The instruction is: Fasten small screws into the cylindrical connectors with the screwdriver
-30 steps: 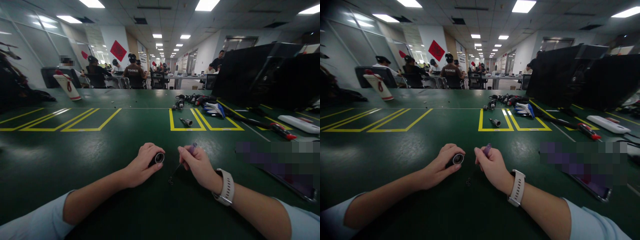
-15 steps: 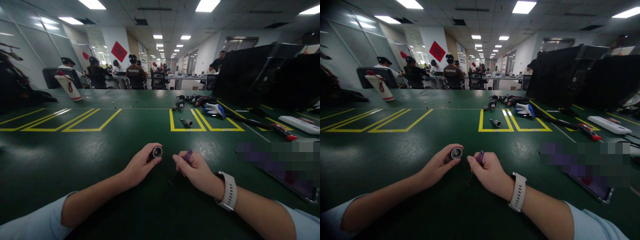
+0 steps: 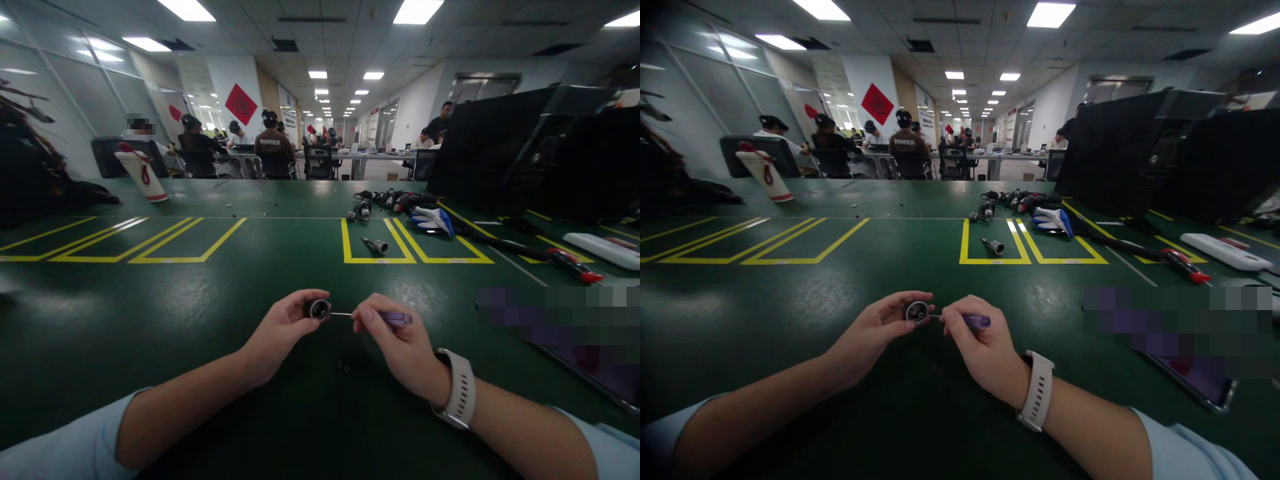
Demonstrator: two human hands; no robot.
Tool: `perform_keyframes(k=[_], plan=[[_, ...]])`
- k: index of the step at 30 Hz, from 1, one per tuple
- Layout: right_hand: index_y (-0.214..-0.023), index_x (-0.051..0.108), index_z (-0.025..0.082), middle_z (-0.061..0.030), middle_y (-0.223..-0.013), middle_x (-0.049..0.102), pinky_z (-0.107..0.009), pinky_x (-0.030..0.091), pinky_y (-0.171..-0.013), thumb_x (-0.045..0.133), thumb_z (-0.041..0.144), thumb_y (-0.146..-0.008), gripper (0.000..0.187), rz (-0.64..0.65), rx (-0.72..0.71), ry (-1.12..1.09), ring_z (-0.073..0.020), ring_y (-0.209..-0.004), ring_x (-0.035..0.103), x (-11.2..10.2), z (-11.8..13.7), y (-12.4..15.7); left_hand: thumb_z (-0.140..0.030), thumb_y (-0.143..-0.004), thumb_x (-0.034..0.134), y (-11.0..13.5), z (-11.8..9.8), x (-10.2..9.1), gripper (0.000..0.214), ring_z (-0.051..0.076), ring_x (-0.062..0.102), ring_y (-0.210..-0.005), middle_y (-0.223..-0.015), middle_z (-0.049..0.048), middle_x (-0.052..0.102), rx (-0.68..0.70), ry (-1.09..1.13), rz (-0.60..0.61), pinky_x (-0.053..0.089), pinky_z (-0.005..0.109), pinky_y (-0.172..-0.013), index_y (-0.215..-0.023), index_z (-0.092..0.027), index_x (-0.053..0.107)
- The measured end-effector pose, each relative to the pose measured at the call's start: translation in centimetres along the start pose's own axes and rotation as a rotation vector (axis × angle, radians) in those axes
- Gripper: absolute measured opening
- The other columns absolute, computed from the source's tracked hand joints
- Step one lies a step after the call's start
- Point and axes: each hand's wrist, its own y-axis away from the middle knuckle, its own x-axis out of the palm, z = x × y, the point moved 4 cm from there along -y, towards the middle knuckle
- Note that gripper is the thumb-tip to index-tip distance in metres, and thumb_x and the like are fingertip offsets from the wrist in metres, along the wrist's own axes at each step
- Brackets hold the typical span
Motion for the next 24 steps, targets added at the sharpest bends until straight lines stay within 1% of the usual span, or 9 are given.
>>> perform_keyframes(k=[6, 9, 13, 17, 20, 24], plan=[[-0.078, 0.059, 0.020, -0.0018, -0.070, 0.059, -0.030, 0.043, -0.063, 0.046, 0.022, -0.086, 0.016, 0.066, -0.124, 0.171, -0.0144, -0.067, 0.053, 0.6, 0.9, 0.0, -0.009, -0.074, 0.053, 0.1, 0.0, 0.1, 0.036, 0.019, 0.056, -0.106, -0.112, 0.0062, 0.061, 0.021, 0.005, -0.019, 0.041, 0.040, -0.098, -0.109, -0.018, 0.053], [-0.080, 0.060, 0.020, -0.0022, -0.071, 0.059, -0.030, 0.043, -0.064, 0.046, 0.021, -0.085, 0.015, 0.112, -0.160, 0.204, -0.0145, -0.068, 0.053, 1.0, 1.3, 0.2, -0.014, -0.075, 0.055, 0.2, -0.2, 0.0, 0.029, 0.020, 0.058, -0.103, -0.108, 0.0069, 0.063, 0.015, 0.032, -0.075, 0.044, 0.040, -0.094, -0.104, -0.016, 0.055], [-0.083, 0.060, 0.019, -0.0029, -0.073, 0.061, -0.031, 0.043, -0.067, 0.046, 0.019, -0.085, 0.014, 0.162, -0.187, 0.202, -0.0145, -0.070, 0.054, 1.6, 1.6, 0.4, -0.013, -0.074, 0.055, 0.4, -0.4, 0.0, 0.023, 0.020, 0.061, -0.096, -0.105, 0.0070, 0.063, -0.003, 0.030, -0.139, 0.050, 0.038, -0.086, -0.097, -0.015, 0.057], [-0.086, 0.059, 0.020, -0.0030, -0.077, 0.061, -0.032, 0.043, -0.070, 0.047, 0.019, -0.085, 0.013, 0.164, -0.204, 0.186, -0.0150, -0.072, 0.054, 1.6, 1.7, 0.6, -0.013, -0.072, 0.056, 0.5, -0.6, 0.1, 0.021, 0.021, 0.062, -0.093, -0.104, 0.0078, 0.064, 0.000, 0.006, -0.174, 0.052, 0.038, -0.081, -0.093, -0.014, 0.058], [-0.085, 0.059, 0.020, -0.0032, -0.075, 0.061, -0.032, 0.043, -0.069, 0.046, 0.018, -0.084, 0.013, 0.154, -0.216, 0.202, -0.0151, -0.070, 0.053, 1.5, 1.9, 0.7, -0.015, -0.072, 0.056, 0.5, -0.8, 0.2, 0.022, 0.022, 0.062, -0.093, -0.102, 0.0081, 0.065, 0.005, -0.003, -0.171, 0.052, 0.038, -0.080, -0.094, -0.014, 0.059], [-0.084, 0.059, 0.019, -0.0038, -0.073, 0.060, -0.032, 0.042, -0.067, 0.045, 0.017, -0.084, 0.013, 0.158, -0.235, 0.230, -0.0156, -0.069, 0.052, 1.5, 2.3, 0.8, -0.015, -0.071, 0.057, 0.5, -0.9, 0.2, 0.022, 0.022, 0.062, -0.094, -0.105, 0.0086, 0.064, 0.002, 0.012, -0.171, 0.052, 0.038, -0.079, -0.093, -0.014, 0.060]])
